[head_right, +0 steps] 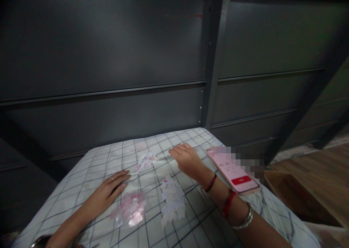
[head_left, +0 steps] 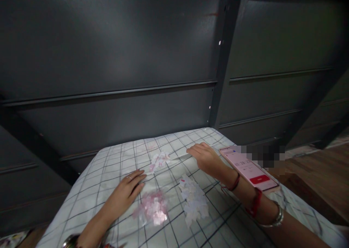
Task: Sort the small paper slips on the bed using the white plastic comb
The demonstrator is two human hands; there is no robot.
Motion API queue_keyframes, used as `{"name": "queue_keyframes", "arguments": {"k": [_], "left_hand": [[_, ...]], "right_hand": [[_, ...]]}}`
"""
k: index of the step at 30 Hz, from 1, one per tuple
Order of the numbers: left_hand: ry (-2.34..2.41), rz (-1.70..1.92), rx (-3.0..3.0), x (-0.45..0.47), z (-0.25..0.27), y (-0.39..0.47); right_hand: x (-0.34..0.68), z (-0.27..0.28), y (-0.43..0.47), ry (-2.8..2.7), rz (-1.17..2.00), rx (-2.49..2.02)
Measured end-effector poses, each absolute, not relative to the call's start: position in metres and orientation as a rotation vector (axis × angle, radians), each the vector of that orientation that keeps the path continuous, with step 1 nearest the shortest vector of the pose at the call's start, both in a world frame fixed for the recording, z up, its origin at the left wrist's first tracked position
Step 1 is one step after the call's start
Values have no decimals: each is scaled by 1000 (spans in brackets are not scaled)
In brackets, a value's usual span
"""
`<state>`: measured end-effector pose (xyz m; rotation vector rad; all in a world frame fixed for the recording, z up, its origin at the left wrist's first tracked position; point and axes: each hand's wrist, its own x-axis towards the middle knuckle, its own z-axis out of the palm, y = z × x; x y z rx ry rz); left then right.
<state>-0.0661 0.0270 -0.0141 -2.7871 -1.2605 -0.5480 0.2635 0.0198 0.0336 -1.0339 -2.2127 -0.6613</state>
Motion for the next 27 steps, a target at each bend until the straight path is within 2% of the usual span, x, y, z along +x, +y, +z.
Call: {"name": "queue_keyframes", "arguments": {"k": [15,22,27], "left_hand": [[-1241,-553,-2795,-65,-11,27],[-1222,-559,-2794,-66,-12,28],[-1238,-566,-2789,-65,-12,27]], "right_hand": [[260,48,8,-2389,-485,-1087],[271,49,7,-2333,-565,-1184],[262,57,-3,-2447,-408,-1136]]}}
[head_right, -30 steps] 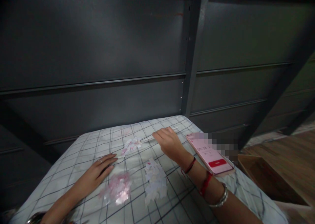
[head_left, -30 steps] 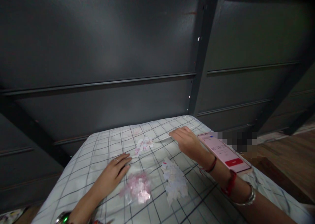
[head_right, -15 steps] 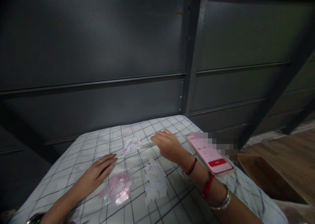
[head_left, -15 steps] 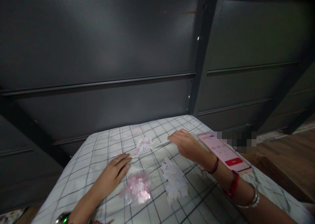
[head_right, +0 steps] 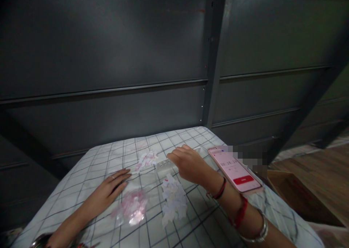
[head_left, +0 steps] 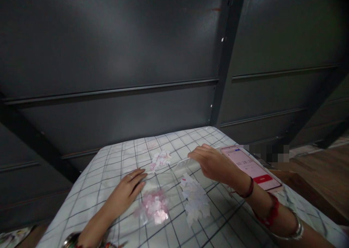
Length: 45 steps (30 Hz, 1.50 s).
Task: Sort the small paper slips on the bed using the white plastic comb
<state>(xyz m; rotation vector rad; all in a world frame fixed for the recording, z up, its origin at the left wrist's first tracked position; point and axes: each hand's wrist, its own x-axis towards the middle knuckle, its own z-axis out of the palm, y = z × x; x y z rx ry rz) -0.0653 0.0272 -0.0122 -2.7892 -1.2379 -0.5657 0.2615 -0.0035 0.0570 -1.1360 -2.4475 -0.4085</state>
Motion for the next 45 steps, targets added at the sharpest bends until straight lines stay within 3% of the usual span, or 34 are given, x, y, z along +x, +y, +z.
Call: {"name": "queue_keyframes", "arguments": {"k": [18,35,45], "left_hand": [[-1266,-537,-2780,-65,-15,29],[-1292,-542,-2798,-63,-10,26],[-1293,-541,-2803,-66,-14,27]], "right_hand": [[239,56,-14,-2423,-509,-1043],[242,55,-16,-2469,-415,-900],[253,42,5,-2304,-573,-1200]]}}
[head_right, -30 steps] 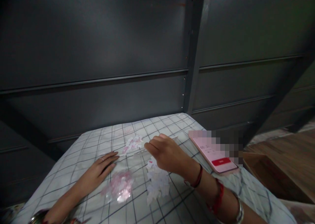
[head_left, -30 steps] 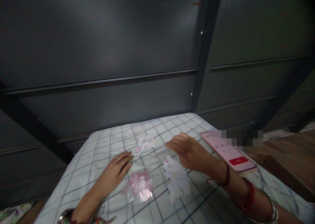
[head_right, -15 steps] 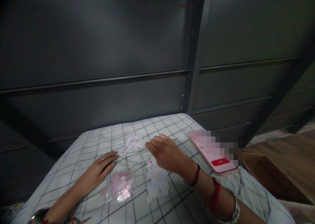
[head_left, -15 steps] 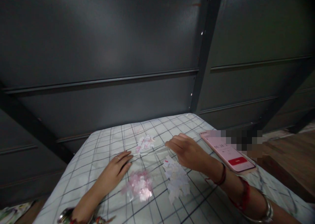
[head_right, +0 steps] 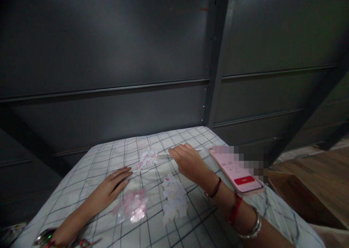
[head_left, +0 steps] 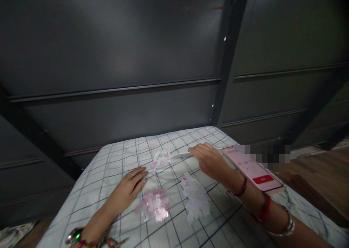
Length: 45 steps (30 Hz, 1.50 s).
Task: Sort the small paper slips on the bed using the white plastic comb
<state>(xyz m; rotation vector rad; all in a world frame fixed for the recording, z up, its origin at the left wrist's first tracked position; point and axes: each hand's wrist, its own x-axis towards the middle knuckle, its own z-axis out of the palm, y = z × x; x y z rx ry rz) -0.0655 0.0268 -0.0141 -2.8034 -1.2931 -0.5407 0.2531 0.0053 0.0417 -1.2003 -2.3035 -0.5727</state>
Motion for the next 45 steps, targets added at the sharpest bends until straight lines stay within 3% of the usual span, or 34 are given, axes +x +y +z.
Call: {"name": "queue_keyframes", "arguments": {"k": [45], "left_hand": [[-1303,-540,-2819,-65,-14,27]], "right_hand": [[252,47,5,-2326,-630,-1174]]}}
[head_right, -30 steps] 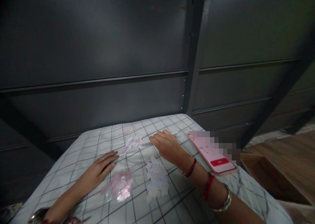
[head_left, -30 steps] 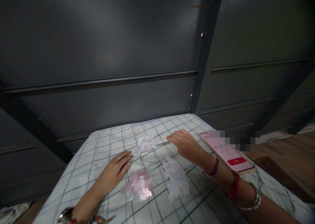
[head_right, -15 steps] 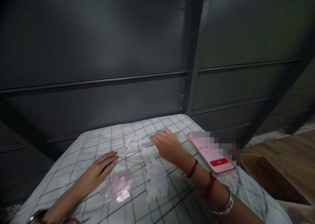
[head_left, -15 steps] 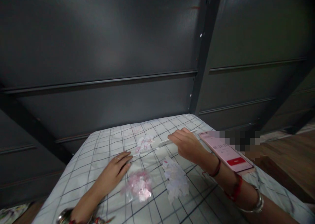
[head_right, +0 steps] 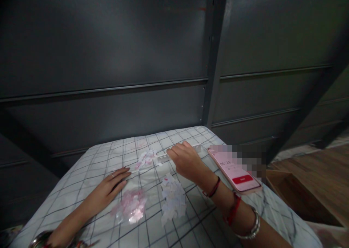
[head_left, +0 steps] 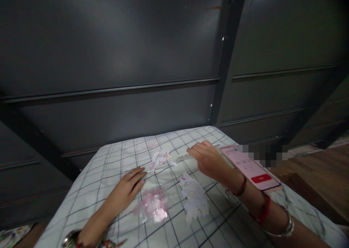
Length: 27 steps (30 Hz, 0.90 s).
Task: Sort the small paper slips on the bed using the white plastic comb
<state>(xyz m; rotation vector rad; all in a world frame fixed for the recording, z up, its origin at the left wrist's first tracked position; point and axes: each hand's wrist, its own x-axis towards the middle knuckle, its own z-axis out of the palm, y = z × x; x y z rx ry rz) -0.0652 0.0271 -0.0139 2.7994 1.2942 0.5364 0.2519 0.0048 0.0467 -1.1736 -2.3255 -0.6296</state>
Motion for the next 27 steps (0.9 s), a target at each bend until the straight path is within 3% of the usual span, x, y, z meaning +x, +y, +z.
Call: {"name": "queue_keyframes", "arguments": {"k": [15,22,27], "left_hand": [[1279,547,2821,-66,-16,29],[1267,550,2818,-67,-15,29],[1285,576,2814,-66,-17,28]], "right_hand": [[274,43,15,-2296,-542,-1048],[285,49,16,-2317,-360,-974],[280,42,18,-2216,-482,-962]]}}
